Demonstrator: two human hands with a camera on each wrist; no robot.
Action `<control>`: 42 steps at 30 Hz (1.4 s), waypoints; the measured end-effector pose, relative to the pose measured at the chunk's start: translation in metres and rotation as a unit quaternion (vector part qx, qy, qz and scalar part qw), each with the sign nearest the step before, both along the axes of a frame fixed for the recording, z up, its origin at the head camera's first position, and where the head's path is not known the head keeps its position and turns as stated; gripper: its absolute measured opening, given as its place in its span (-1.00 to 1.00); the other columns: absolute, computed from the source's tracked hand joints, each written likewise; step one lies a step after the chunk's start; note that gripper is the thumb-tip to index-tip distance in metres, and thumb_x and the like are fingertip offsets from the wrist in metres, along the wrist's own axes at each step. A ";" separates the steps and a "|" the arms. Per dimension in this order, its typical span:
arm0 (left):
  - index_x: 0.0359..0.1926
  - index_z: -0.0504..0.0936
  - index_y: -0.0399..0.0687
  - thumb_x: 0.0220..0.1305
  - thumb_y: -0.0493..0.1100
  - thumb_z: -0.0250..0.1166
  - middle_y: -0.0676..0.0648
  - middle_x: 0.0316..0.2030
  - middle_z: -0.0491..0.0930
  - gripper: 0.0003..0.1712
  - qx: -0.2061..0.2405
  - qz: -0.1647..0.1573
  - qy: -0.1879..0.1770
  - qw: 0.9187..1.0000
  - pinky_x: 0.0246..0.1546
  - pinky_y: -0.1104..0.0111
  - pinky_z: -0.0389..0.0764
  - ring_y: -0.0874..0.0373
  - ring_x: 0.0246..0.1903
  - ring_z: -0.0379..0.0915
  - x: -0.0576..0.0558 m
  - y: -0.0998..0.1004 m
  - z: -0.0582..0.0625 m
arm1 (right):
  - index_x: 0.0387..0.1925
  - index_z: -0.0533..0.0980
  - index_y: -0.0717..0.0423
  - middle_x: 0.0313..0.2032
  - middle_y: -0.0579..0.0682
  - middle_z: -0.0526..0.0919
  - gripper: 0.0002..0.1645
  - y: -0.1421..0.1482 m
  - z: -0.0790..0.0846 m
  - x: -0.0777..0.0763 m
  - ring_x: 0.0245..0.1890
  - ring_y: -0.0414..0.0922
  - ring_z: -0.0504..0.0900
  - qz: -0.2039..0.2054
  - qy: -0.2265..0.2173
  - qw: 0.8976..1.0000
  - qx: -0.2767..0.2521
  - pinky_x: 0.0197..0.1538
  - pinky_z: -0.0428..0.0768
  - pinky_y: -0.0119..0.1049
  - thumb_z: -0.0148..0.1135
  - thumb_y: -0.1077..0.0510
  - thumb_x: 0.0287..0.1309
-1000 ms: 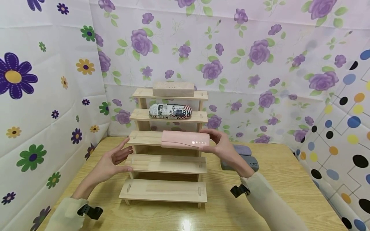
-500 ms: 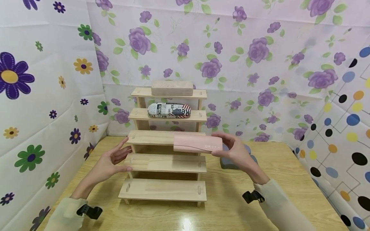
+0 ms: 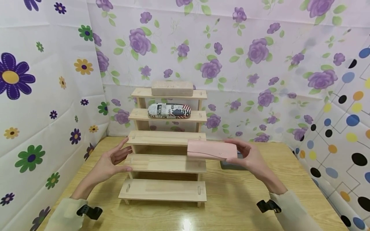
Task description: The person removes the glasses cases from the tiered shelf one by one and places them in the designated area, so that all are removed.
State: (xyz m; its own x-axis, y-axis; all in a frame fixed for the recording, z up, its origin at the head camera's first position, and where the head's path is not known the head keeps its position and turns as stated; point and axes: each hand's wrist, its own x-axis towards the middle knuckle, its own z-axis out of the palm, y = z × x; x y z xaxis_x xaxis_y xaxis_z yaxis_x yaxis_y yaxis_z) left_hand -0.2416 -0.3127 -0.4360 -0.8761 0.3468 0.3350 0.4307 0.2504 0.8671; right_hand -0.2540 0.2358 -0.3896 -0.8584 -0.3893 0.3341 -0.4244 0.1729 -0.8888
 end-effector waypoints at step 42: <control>0.72 0.01 0.16 0.14 -0.39 0.60 -0.41 0.45 0.31 0.30 -0.008 0.008 -0.013 1.000 0.32 0.41 0.45 0.02 0.42 0.34 -0.001 -0.001 -0.001 | 0.44 0.37 0.42 0.29 0.08 0.61 -0.27 0.131 -0.075 0.026 0.21 -0.26 0.61 -0.028 -0.072 0.996 0.033 0.04 0.74 -0.32 0.40 0.41 0.30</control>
